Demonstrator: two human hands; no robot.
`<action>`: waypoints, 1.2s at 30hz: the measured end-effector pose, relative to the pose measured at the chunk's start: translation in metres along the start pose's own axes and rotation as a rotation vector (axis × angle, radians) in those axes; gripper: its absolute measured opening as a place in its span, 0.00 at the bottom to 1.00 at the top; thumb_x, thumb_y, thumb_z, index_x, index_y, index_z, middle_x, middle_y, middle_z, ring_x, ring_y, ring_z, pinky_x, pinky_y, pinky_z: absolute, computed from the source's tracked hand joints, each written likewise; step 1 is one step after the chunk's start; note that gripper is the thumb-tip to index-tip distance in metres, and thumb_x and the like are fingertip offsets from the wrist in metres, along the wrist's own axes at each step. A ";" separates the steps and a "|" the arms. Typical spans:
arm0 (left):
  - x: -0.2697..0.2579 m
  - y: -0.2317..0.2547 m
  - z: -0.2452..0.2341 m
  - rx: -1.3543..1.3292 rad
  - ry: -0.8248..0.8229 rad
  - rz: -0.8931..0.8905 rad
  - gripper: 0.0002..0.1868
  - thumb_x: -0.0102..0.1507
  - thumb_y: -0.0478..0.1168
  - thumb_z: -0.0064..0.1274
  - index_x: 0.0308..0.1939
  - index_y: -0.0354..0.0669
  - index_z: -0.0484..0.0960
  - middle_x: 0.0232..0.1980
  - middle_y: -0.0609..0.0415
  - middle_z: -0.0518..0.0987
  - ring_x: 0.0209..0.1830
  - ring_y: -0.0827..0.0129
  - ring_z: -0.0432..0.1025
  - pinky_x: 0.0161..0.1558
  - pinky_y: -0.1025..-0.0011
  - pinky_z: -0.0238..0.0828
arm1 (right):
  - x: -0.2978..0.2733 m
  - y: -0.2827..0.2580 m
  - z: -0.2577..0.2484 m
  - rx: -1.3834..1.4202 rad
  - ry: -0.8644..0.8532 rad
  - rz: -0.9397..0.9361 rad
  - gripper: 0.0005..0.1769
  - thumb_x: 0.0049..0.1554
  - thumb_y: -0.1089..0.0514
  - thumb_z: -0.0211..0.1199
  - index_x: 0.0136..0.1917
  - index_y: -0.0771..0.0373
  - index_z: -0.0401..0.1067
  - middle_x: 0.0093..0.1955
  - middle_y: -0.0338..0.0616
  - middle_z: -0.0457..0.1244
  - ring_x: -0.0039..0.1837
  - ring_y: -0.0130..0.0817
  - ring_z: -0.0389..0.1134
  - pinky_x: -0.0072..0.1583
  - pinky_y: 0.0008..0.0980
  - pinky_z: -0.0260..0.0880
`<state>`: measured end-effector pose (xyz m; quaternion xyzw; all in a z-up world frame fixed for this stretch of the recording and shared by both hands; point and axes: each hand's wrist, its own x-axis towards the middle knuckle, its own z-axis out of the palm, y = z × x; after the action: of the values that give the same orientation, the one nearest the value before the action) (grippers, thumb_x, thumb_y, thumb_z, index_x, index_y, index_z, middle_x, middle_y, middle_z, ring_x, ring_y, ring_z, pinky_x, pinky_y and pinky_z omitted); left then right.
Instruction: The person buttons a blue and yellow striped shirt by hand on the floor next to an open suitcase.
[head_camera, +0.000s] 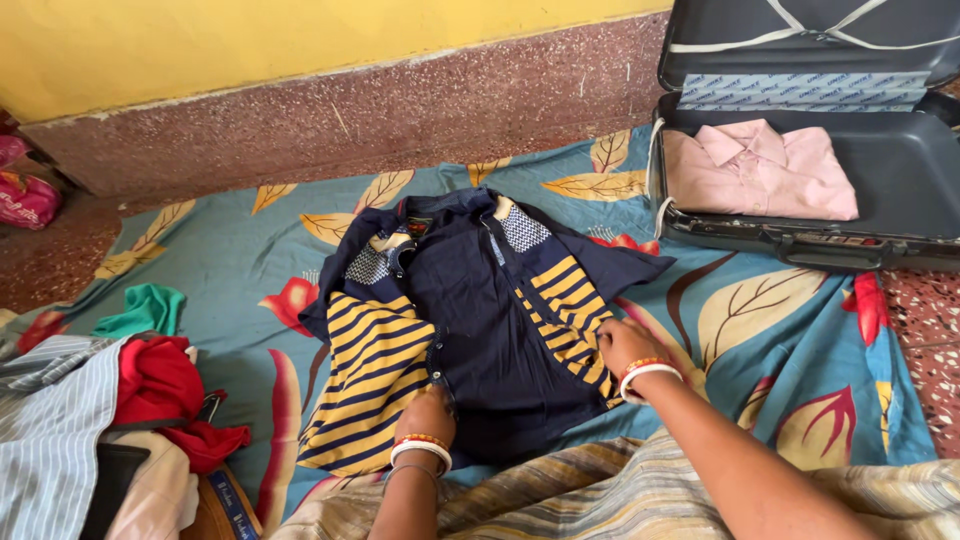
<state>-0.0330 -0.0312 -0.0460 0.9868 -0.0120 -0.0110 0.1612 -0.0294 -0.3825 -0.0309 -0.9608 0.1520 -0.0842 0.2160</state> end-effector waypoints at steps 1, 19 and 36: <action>0.001 0.000 -0.008 -0.077 0.019 -0.020 0.10 0.61 0.42 0.59 0.46 0.47 0.83 0.47 0.45 0.83 0.49 0.51 0.77 0.51 0.57 0.74 | 0.005 -0.004 -0.003 0.093 -0.006 0.019 0.14 0.57 0.51 0.60 0.55 0.52 0.77 0.59 0.47 0.67 0.58 0.51 0.69 0.60 0.47 0.68; -0.021 0.028 0.015 -0.449 -0.998 0.163 0.09 0.63 0.38 0.57 0.42 0.37 0.88 0.33 0.52 0.83 0.27 0.68 0.74 0.33 0.69 0.72 | -0.025 -0.073 0.008 -0.104 -1.123 -0.335 0.16 0.55 0.57 0.63 0.57 0.52 0.81 0.53 0.38 0.73 0.51 0.30 0.72 0.56 0.29 0.71; -0.022 0.060 -0.009 0.166 -0.163 0.293 0.12 0.65 0.45 0.54 0.50 0.47 0.79 0.56 0.51 0.77 0.58 0.56 0.72 0.56 0.59 0.72 | -0.024 -0.080 0.015 0.323 -1.219 0.106 0.18 0.56 0.70 0.58 0.59 0.66 0.74 0.41 0.53 0.70 0.34 0.33 0.71 0.34 0.28 0.69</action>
<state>-0.0556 -0.0843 -0.0184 0.9802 -0.1695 -0.0663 0.0777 -0.0282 -0.2995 -0.0114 -0.7825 0.0345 0.4673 0.4100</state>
